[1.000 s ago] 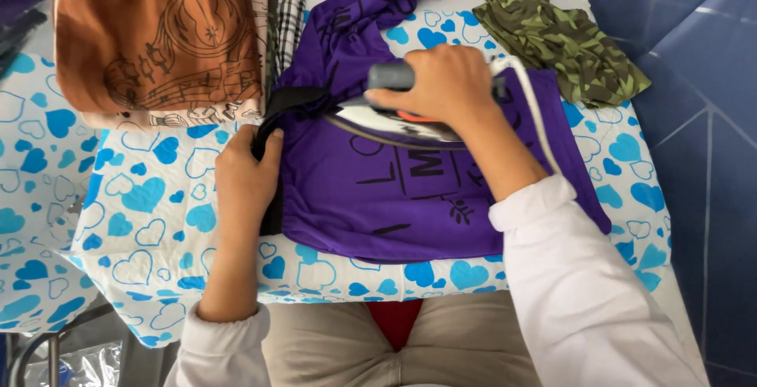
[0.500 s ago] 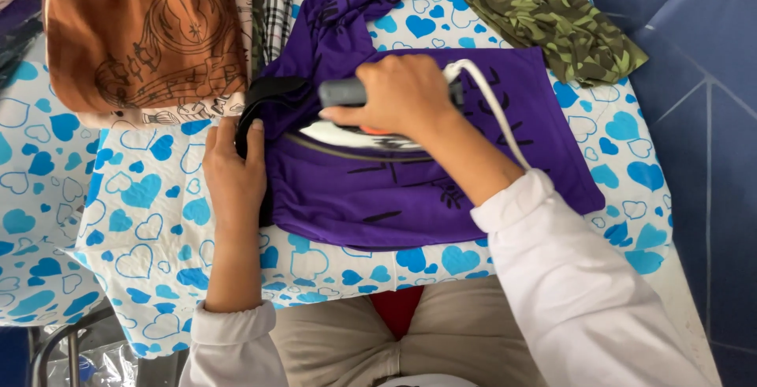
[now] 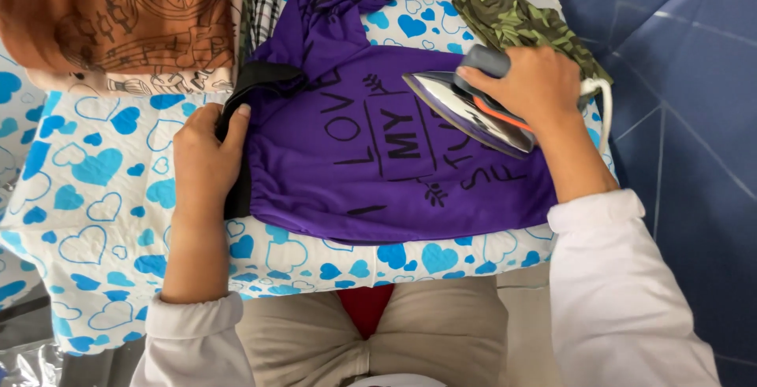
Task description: Ironing a purple tote bag and a camouflage shirt on a table covered with a heart-patterned cloth.
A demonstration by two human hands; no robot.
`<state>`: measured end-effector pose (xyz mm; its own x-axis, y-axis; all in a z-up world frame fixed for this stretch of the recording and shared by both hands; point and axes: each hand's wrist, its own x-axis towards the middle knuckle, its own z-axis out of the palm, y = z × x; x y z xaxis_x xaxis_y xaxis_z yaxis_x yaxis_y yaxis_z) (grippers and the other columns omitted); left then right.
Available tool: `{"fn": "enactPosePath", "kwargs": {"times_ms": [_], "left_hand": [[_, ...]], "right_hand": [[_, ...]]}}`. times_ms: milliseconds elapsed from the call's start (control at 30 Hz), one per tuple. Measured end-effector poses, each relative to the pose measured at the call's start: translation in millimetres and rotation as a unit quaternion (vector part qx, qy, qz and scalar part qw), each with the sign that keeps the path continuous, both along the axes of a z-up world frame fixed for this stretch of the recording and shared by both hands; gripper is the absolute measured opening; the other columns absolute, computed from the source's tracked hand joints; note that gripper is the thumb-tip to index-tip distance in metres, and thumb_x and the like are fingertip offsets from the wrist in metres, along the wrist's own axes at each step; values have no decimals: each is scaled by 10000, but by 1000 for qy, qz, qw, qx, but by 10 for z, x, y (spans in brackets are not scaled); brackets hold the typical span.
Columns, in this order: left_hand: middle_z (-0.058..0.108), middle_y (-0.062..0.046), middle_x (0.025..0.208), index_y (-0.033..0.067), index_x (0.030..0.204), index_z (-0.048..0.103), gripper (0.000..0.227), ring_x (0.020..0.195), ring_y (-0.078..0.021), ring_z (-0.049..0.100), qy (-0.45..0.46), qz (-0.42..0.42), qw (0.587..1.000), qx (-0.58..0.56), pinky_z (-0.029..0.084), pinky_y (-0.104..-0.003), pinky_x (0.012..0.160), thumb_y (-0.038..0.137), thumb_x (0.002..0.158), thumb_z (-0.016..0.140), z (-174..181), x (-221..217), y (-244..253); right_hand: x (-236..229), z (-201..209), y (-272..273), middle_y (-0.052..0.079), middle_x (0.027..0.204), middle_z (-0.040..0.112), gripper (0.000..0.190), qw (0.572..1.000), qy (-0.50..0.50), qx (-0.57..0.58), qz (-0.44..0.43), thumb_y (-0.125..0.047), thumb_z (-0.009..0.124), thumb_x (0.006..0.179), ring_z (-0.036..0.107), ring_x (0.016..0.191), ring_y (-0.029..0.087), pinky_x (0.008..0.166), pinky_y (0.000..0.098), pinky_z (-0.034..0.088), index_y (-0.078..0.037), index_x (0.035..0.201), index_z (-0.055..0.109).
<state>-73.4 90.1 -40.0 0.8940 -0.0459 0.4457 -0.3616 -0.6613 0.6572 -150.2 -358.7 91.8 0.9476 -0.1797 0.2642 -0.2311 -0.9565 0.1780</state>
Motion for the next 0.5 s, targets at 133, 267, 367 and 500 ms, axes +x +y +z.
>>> {"fn": "enactPosePath", "kwargs": {"times_ms": [133, 267, 367, 500], "left_hand": [[625, -139, 775, 34, 962, 718, 334, 710, -338, 668, 3, 0, 1000, 2, 522, -400, 587, 331, 1108, 760, 14, -20, 4], [624, -156, 763, 32, 956, 714, 358, 712, -361, 666, 19, -1, 1000, 5, 513, -429, 587, 356, 1103, 758, 75, -81, 4], [687, -165, 843, 60, 1091, 681, 335, 742, -376, 687, 69, 15, 997, 0, 528, -453, 625, 391, 1093, 732, 253, -187, -20], [728, -261, 1002, 74, 1364, 450, 451, 829, -437, 718, 123, 22, 991, -56, 560, -504, 693, 334, 1085, 690, 628, -616, -98]], "right_hand": [[-315, 111, 28, 64, 600, 636, 787, 1000, 12, 10, -23, -916, 572, 920, 719, 636, 317, 577, 394, 504, -159, 743, 691], [-676, 136, 78, 81, 579, 629, 786, 999, 32, 7, -30, -909, 572, 869, 710, 632, 331, 581, 392, 507, -142, 728, 674], [-765, 89, 10, 24, 505, 555, 745, 1000, 11, -2, -20, -894, 603, 883, 637, 528, 248, 544, 324, 459, -183, 662, 603], [-655, 7, -212, 3, 469, 487, 791, 999, -47, -19, 7, -907, 634, 882, 575, 466, 258, 508, 330, 378, -164, 623, 547]]}}
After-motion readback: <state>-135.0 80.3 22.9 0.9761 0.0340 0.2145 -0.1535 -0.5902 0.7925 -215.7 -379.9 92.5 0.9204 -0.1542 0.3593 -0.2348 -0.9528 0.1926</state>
